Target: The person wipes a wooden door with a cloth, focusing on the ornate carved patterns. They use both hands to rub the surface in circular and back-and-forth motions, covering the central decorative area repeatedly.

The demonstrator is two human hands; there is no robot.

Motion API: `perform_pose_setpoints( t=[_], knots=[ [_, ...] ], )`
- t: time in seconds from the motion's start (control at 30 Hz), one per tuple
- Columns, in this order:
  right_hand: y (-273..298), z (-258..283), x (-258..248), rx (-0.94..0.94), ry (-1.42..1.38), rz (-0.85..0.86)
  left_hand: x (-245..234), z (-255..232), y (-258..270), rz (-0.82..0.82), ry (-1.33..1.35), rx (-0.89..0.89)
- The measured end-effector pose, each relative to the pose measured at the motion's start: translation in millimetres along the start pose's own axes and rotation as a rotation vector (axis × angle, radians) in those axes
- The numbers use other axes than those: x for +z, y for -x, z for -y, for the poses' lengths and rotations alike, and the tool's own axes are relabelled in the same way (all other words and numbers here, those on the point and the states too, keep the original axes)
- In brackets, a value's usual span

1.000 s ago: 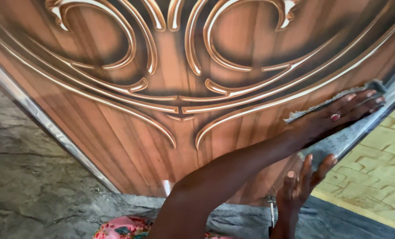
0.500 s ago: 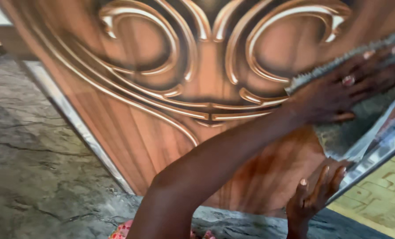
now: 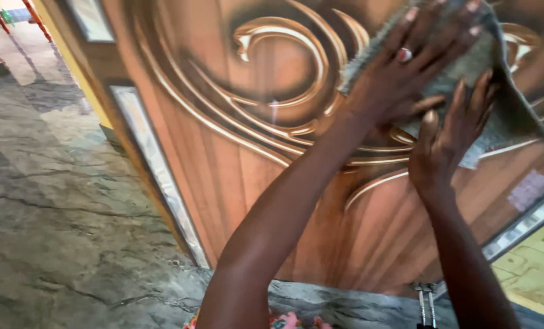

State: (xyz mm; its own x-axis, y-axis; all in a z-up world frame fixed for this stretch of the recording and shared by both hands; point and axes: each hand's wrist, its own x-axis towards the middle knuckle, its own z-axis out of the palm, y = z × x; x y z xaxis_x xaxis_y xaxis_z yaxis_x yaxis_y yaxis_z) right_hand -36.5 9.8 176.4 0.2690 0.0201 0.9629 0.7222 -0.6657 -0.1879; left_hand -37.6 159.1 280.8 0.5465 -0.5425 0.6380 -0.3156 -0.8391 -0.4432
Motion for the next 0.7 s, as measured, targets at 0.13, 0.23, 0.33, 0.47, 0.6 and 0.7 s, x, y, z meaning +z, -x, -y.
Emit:
perform_pose_setpoints(
  t=[0.13,0.23,0.33,0.47,0.6,0.7],
  knots=[
    [-49.5,37.1,24.2,-0.145,0.149,0.017,-34.2,50.0,43.6,-0.039,0.019,-0.144],
    [-81.2,73.9,43.2,-0.306,0.179,0.082,-51.1,95.5,74.9,-0.054,-0.014,-0.282],
    [-99.4,115.8,74.0,-0.405,0.170,0.140,-64.4,144.2,121.6,0.079,-0.097,-0.503],
    [-106.5,178.2,131.1,-0.520,0.117,0.176,-76.3,193.0,187.2,-0.013,-0.043,-0.660],
    [-103.2,239.3,176.0,-0.740,0.162,0.115,-82.8,228.9,253.3,-0.010,-0.255,-0.747],
    [-99.1,272.1,201.5,-0.818,0.142,0.144,-82.9,241.3,288.9,-0.113,-0.305,-0.757]
  ],
)
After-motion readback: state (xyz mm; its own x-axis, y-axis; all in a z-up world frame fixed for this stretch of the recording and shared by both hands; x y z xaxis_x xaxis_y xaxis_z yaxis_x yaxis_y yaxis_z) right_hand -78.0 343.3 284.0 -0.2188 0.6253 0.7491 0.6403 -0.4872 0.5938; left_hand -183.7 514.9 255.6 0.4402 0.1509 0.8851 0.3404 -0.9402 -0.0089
